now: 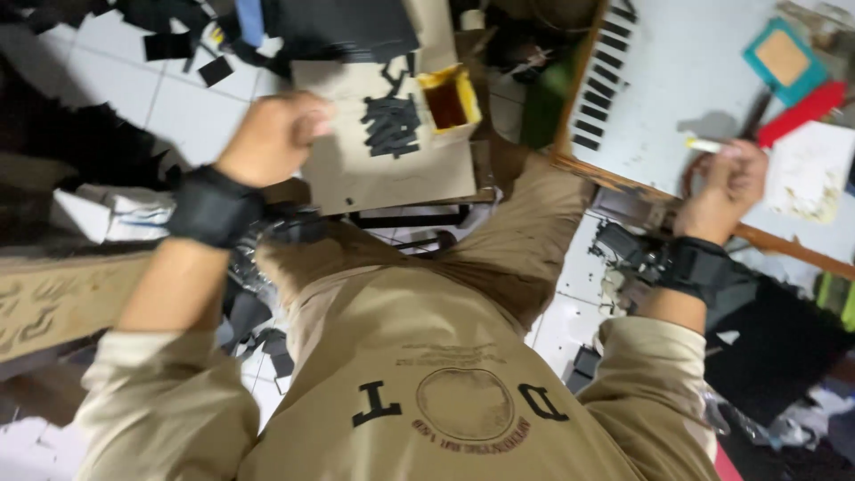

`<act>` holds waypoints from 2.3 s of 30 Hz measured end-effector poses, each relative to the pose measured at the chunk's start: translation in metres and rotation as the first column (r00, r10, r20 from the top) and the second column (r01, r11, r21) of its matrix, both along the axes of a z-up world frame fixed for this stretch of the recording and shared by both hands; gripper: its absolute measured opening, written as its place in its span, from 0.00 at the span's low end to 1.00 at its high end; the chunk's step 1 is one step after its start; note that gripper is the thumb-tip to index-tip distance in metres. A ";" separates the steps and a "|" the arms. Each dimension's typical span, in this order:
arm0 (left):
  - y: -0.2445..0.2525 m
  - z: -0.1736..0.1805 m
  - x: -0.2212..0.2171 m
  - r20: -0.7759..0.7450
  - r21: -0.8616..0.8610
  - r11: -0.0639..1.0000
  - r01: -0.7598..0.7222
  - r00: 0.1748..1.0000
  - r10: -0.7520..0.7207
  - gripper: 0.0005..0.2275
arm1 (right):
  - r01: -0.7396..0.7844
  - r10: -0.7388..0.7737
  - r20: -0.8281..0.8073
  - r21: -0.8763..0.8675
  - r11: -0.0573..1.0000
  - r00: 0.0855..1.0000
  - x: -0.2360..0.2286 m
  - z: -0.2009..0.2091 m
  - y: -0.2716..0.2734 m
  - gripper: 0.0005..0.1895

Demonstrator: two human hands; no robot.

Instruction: The person applies glue to small strips of leather for a manufacturing or assembly process.

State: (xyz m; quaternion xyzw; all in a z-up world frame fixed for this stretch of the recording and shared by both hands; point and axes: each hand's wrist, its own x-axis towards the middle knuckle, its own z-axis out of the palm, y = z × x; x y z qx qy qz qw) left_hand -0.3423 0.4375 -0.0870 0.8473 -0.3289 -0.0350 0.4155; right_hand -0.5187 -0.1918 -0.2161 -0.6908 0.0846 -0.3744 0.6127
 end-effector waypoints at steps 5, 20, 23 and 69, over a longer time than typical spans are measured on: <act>-0.040 -0.064 0.036 -0.021 0.195 0.980 0.040 0.999 -0.037 0.12 | -0.011 0.010 0.027 0.047 0.999 1.000 -0.003 0.008 0.001 0.04; -0.089 -0.136 0.110 -0.128 0.473 0.880 -0.040 0.985 0.114 0.09 | -0.005 0.002 -0.048 -0.067 0.998 0.999 -0.012 0.033 0.008 0.06; -0.099 -0.130 0.110 -0.129 0.519 0.853 -0.056 0.981 0.143 0.09 | -0.055 0.051 -0.060 -0.072 0.996 0.997 0.002 0.079 0.056 0.06; -0.075 -0.039 0.061 -0.264 -0.177 0.984 0.029 0.962 -0.075 0.03 | -0.608 0.314 -0.543 -0.527 0.594 0.778 0.167 0.094 0.266 0.05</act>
